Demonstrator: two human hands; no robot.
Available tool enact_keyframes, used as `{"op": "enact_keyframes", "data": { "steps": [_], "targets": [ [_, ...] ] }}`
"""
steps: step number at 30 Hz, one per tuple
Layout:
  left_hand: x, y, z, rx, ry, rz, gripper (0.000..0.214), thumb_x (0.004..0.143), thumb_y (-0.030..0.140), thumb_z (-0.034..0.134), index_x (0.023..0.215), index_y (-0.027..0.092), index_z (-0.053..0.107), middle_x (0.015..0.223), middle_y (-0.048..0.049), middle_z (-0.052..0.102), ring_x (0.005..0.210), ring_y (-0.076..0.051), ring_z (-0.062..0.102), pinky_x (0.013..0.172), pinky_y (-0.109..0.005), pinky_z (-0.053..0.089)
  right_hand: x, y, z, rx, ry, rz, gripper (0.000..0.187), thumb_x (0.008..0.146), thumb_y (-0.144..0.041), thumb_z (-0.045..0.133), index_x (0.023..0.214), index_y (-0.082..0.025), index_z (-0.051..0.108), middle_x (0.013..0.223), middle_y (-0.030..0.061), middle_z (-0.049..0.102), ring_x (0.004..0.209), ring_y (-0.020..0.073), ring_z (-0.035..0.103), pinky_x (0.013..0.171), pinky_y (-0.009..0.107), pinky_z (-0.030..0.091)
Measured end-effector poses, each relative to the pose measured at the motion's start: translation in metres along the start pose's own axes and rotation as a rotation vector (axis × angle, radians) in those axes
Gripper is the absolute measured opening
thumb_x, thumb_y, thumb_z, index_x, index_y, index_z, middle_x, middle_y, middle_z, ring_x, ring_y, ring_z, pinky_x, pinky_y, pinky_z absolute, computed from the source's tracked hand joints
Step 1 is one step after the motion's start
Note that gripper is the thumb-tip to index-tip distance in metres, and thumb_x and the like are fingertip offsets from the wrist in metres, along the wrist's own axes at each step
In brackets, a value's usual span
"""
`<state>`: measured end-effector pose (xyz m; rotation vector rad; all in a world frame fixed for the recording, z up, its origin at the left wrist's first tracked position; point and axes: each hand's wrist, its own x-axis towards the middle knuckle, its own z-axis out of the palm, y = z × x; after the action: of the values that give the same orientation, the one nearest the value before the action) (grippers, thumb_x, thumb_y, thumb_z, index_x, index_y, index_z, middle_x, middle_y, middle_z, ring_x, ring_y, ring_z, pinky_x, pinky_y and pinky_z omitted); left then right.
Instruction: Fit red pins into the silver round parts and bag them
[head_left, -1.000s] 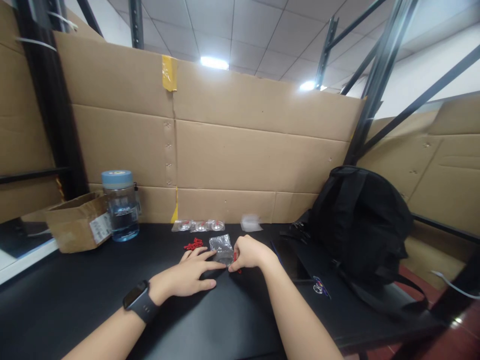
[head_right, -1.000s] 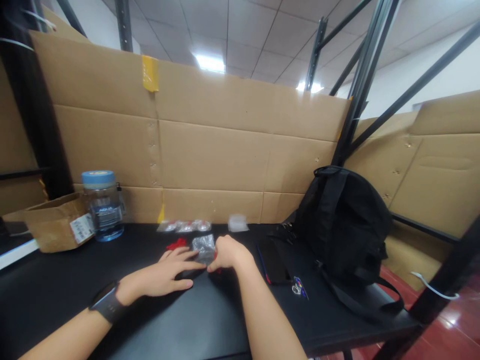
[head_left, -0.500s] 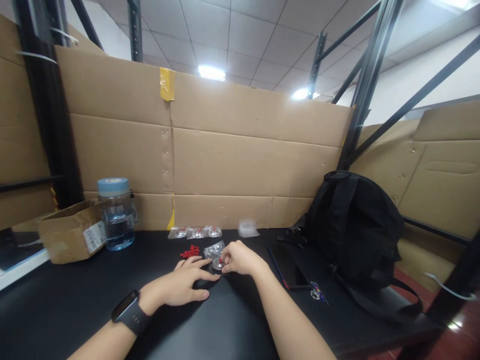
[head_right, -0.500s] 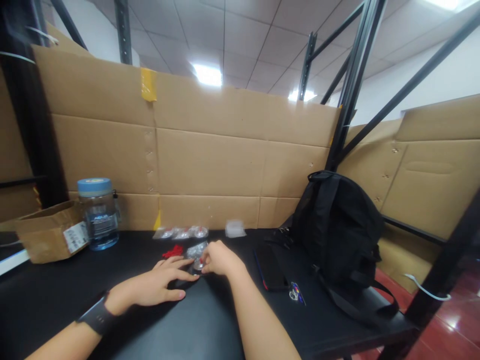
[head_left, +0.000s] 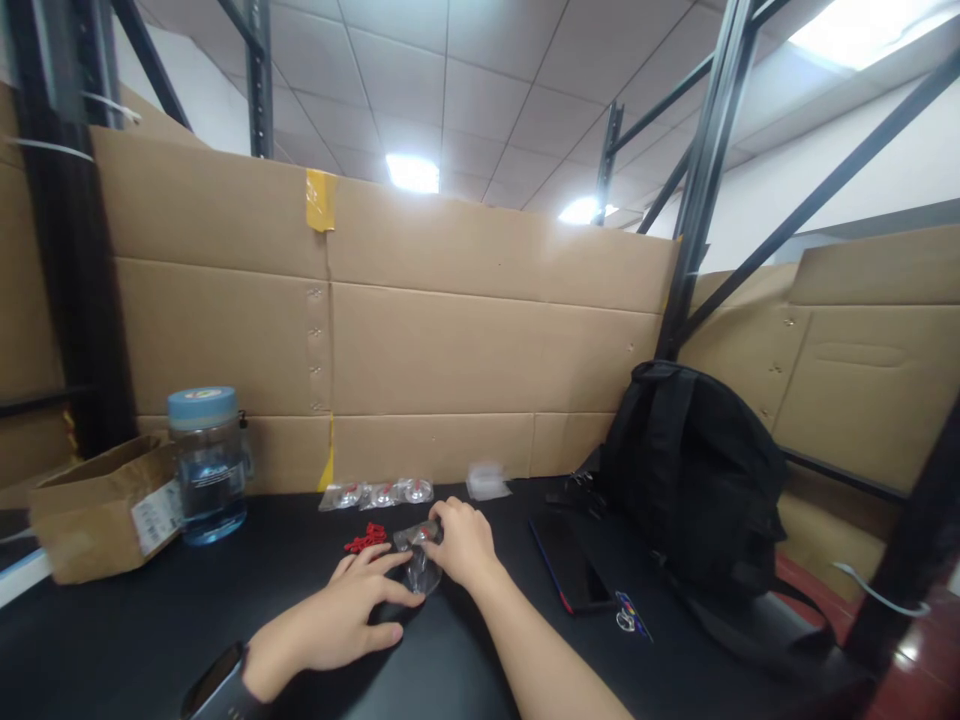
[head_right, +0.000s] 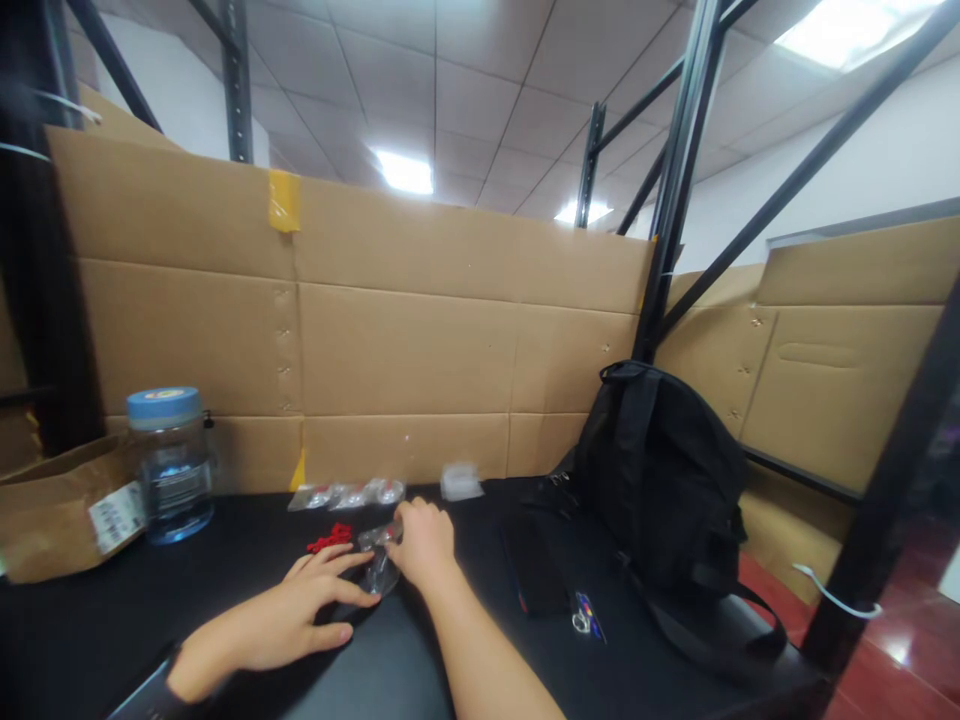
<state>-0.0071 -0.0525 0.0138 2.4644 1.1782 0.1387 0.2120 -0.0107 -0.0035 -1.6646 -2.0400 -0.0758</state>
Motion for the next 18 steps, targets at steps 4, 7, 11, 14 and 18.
{"op": "enact_keyframes", "data": {
  "steps": [4, 7, 11, 14, 18],
  "targets": [
    [0.007, -0.015, 0.010, -0.035, 0.135, 0.067, 0.031, 0.089, 0.029, 0.063, 0.117, 0.037, 0.072, 0.149, -0.0024, 0.059, 0.153, -0.037, 0.031, 0.123, -0.065, 0.018, 0.000, 0.006, -0.009, 0.194, -0.147, -0.102, 0.025, 0.076, -0.029, 0.081, 0.101, -0.025, 0.075, 0.096, 0.0008, 0.073, 0.087, 0.0179, 0.067, 0.076, 0.025, 0.044],
    [0.013, -0.023, 0.018, -0.031, 0.273, 0.058, 0.037, 0.083, 0.013, 0.056, 0.115, 0.028, 0.065, 0.134, -0.0053, 0.065, 0.138, -0.029, 0.048, 0.118, -0.049, 0.035, -0.001, 0.014, -0.023, 0.405, -0.288, -0.204, 0.025, 0.084, -0.039, 0.078, 0.103, -0.024, 0.078, 0.094, 0.0014, 0.074, 0.082, 0.0158, 0.066, 0.074, 0.023, 0.045],
    [0.021, -0.023, 0.022, 0.019, 0.358, 0.022, 0.055, 0.079, 0.007, 0.052, 0.129, 0.029, 0.061, 0.135, -0.0076, 0.064, 0.132, -0.026, 0.052, 0.113, -0.042, 0.038, -0.003, 0.020, -0.030, 0.351, -0.216, -0.220, 0.027, 0.090, -0.015, 0.064, 0.110, -0.025, 0.077, 0.106, 0.0034, 0.074, 0.102, 0.0190, 0.066, 0.090, 0.026, 0.045],
    [0.028, -0.021, 0.022, 0.081, 0.413, -0.013, 0.044, 0.087, 0.017, 0.057, 0.127, 0.032, 0.065, 0.137, -0.0066, 0.065, 0.136, -0.030, 0.049, 0.112, -0.047, 0.036, -0.003, 0.021, -0.022, 0.262, -0.255, -0.177, 0.040, 0.073, -0.016, 0.082, 0.110, -0.029, 0.077, 0.111, 0.0011, 0.074, 0.108, 0.0224, 0.065, 0.094, 0.028, 0.044],
    [0.040, -0.026, 0.024, 0.123, 0.481, -0.012, 0.016, 0.093, 0.028, 0.059, 0.098, 0.032, 0.074, 0.116, -0.0047, 0.074, 0.123, -0.031, 0.059, 0.100, -0.044, 0.042, -0.002, 0.022, -0.014, 0.277, -0.228, -0.046, 0.013, 0.081, -0.023, 0.079, 0.092, -0.029, 0.081, 0.103, 0.0008, 0.077, 0.103, 0.0222, 0.067, 0.092, 0.029, 0.044]
  ]
}}
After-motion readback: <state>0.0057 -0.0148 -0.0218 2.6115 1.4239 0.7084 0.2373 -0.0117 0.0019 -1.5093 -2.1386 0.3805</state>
